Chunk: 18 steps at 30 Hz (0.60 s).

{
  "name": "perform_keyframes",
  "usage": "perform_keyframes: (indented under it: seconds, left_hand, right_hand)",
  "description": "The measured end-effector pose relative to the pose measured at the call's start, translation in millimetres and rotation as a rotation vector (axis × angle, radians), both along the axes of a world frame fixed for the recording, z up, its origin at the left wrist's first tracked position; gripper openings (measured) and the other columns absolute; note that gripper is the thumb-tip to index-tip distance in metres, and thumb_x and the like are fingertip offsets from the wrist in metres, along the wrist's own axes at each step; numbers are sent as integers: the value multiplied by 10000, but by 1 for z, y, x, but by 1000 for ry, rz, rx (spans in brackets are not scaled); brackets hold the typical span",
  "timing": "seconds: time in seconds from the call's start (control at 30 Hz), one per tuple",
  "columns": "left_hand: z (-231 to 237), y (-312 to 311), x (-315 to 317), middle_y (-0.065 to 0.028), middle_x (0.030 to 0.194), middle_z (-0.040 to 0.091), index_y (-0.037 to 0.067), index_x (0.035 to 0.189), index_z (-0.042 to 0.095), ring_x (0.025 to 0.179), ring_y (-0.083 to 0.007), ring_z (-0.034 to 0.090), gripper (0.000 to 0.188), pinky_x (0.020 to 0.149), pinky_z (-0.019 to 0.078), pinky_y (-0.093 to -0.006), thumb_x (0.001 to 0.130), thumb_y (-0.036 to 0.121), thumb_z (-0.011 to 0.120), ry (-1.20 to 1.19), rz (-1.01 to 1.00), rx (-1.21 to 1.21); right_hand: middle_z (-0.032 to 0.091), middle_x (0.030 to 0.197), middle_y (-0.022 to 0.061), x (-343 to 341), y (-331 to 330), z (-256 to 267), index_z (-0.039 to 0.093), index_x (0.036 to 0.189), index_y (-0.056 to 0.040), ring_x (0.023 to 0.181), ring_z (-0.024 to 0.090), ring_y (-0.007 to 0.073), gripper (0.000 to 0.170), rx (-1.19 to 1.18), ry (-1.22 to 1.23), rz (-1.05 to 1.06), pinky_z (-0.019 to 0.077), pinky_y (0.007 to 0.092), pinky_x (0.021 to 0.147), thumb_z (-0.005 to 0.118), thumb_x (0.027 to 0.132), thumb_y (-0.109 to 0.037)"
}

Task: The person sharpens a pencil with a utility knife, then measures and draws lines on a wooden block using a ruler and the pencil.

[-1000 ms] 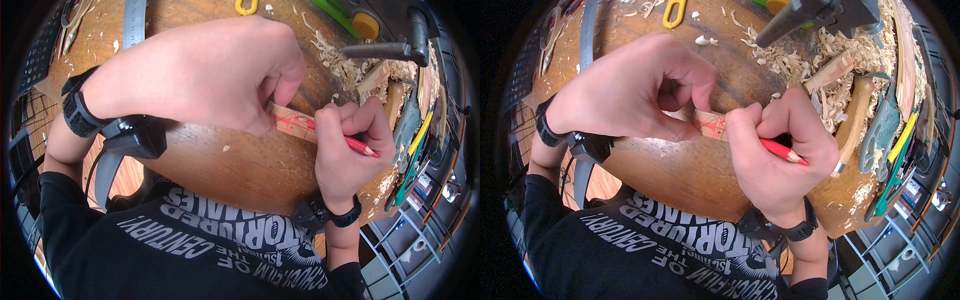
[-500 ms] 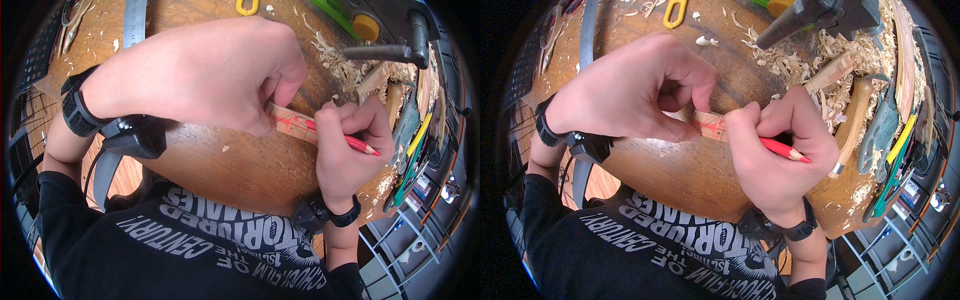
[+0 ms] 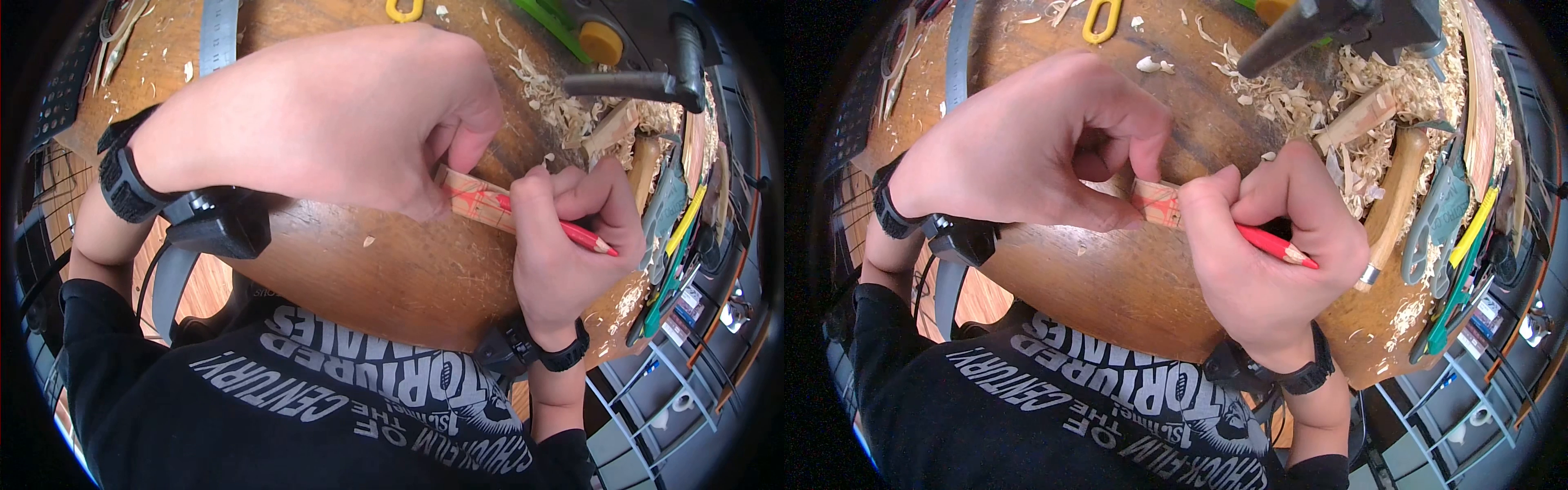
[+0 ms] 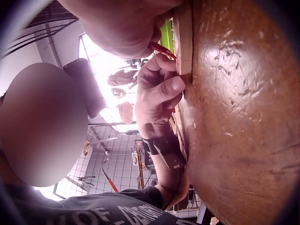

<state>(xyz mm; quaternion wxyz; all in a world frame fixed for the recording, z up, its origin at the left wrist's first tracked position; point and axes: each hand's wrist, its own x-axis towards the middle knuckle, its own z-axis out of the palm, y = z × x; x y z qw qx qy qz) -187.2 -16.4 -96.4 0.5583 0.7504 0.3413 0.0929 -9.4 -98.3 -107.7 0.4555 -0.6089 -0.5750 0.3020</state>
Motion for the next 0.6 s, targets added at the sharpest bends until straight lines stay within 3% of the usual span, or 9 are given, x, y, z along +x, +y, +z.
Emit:
perform_keyframes:
  seconds: [0.6]
  left_hand:
    - [-2,1,-1,10,545,409,11,769,599,498,-79,391,178,458,314,-242,693,3,760,-7,-25,-8]
  right_hand:
    - [406,581,-50,1,0,0,344,648,-91,556,350,14,357,14,-15,-9,318,188,545,583,754,152]
